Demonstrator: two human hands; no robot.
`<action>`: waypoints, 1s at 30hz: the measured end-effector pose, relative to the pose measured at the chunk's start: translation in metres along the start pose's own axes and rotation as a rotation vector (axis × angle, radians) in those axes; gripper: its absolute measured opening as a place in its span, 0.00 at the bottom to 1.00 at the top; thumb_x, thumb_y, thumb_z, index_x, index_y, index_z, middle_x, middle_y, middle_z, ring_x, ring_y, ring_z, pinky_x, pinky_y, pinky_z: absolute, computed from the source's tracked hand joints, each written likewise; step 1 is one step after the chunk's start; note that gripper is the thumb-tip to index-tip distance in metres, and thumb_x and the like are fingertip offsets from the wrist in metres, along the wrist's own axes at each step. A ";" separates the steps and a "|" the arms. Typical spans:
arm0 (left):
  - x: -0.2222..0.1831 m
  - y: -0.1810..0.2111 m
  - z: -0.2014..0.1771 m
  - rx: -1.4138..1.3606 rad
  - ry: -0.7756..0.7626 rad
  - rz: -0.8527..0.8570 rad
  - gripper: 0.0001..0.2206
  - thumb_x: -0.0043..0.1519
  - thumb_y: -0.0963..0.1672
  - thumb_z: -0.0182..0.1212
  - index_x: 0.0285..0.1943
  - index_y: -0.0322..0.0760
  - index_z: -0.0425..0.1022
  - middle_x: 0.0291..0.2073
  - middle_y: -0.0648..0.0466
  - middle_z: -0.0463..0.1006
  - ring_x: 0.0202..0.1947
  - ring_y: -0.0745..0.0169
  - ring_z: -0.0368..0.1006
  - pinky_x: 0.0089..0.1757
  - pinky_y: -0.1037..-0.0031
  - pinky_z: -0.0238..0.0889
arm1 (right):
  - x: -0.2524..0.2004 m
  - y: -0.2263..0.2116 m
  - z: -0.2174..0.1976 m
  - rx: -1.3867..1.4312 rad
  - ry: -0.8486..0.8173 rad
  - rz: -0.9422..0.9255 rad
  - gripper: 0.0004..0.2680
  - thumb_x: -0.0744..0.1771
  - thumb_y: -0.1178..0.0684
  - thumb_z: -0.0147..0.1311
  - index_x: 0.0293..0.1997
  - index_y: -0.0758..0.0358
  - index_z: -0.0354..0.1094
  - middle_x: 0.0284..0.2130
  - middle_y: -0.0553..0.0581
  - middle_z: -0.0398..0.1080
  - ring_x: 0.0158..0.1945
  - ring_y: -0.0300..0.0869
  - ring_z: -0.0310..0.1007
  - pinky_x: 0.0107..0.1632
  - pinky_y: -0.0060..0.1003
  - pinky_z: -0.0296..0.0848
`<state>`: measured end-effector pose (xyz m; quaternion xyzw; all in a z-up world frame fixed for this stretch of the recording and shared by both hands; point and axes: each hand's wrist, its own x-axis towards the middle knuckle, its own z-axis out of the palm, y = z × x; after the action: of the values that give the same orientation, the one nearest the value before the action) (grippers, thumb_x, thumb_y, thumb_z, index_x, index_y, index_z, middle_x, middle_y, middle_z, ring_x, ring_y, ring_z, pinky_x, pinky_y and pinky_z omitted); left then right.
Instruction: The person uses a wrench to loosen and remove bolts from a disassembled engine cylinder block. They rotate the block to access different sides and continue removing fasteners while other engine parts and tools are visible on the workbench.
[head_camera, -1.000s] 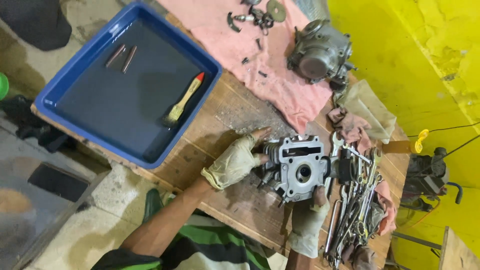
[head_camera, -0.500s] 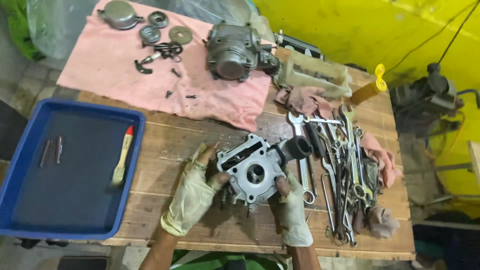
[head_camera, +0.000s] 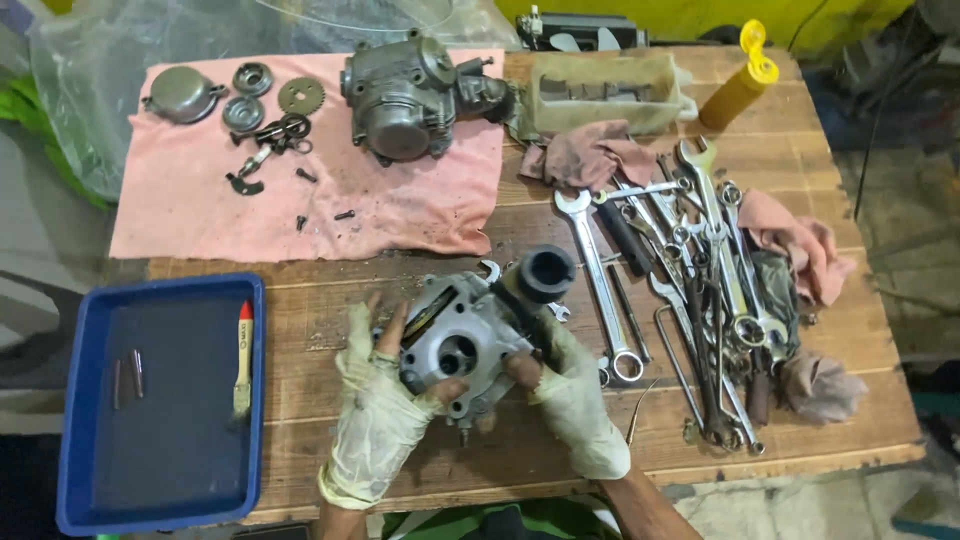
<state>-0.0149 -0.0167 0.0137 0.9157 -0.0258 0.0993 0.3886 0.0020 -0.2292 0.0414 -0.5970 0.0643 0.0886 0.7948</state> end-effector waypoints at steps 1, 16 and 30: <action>-0.001 0.003 -0.005 0.027 -0.028 -0.014 0.50 0.45 0.62 0.71 0.76 0.44 0.60 0.76 0.41 0.50 0.76 0.38 0.48 0.63 0.45 0.42 | 0.000 -0.001 0.003 -0.047 -0.057 -0.053 0.29 0.59 0.38 0.65 0.63 0.66 0.65 0.54 0.63 0.76 0.56 0.52 0.77 0.57 0.47 0.79; -0.008 0.007 -0.014 0.565 -0.219 0.081 0.70 0.34 0.75 0.69 0.83 0.49 0.42 0.78 0.39 0.44 0.74 0.33 0.45 0.62 0.39 0.44 | -0.004 -0.021 0.031 -0.327 -0.052 -0.186 0.26 0.64 0.41 0.59 0.67 0.64 0.61 0.57 0.61 0.72 0.62 0.48 0.72 0.64 0.42 0.71; -0.018 0.005 -0.013 0.307 -0.054 0.036 0.55 0.44 0.61 0.70 0.81 0.45 0.48 0.77 0.31 0.43 0.72 0.25 0.51 0.64 0.41 0.48 | -0.005 0.012 0.027 -0.878 -0.032 -0.475 0.24 0.64 0.27 0.50 0.45 0.63 0.63 0.37 0.56 0.64 0.42 0.47 0.62 0.46 0.44 0.61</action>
<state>-0.0348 -0.0114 0.0221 0.9660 -0.0374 0.0843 0.2414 -0.0057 -0.2006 0.0389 -0.8720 -0.1289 -0.0670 0.4675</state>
